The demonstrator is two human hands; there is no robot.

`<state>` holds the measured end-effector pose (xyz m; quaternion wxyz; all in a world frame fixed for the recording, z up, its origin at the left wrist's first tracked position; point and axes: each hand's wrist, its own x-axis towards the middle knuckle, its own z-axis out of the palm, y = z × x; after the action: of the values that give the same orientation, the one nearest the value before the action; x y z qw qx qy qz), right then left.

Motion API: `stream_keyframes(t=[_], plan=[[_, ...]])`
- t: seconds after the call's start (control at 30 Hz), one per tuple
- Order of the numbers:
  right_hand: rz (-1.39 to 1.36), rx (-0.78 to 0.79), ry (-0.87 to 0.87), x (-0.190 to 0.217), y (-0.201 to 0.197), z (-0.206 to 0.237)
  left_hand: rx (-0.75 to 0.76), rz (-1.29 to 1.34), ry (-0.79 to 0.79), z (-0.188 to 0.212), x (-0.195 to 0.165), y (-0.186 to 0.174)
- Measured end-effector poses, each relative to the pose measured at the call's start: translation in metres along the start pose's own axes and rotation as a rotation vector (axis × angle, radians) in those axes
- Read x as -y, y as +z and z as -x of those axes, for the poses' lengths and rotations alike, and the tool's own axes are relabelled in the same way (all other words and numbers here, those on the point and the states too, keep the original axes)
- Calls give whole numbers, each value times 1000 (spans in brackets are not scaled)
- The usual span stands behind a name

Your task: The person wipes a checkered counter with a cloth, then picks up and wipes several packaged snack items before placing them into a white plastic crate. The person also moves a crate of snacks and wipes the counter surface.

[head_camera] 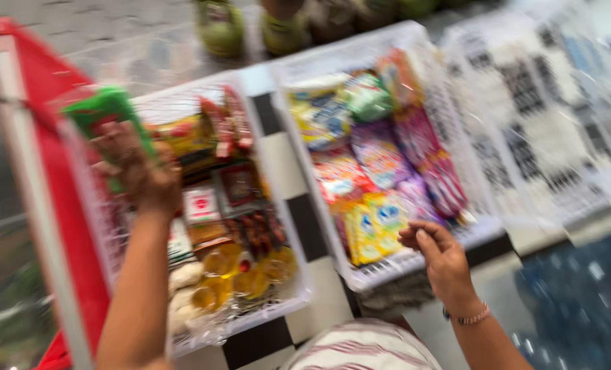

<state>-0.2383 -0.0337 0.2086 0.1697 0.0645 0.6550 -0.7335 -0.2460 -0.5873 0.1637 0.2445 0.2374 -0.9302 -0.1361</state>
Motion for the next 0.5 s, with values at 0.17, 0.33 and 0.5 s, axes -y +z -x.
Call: stream_keyframes(t=[0.17,0.33,0.5], plan=[[105,-137,-3,4,-67,32,79,406,117,65,-62,-73],[508,-49,65,-27,-77,61,59,533,382,125,-121,-117],[1287,400,-327,-68,-39,75,78,744,439,191,-189,-118]])
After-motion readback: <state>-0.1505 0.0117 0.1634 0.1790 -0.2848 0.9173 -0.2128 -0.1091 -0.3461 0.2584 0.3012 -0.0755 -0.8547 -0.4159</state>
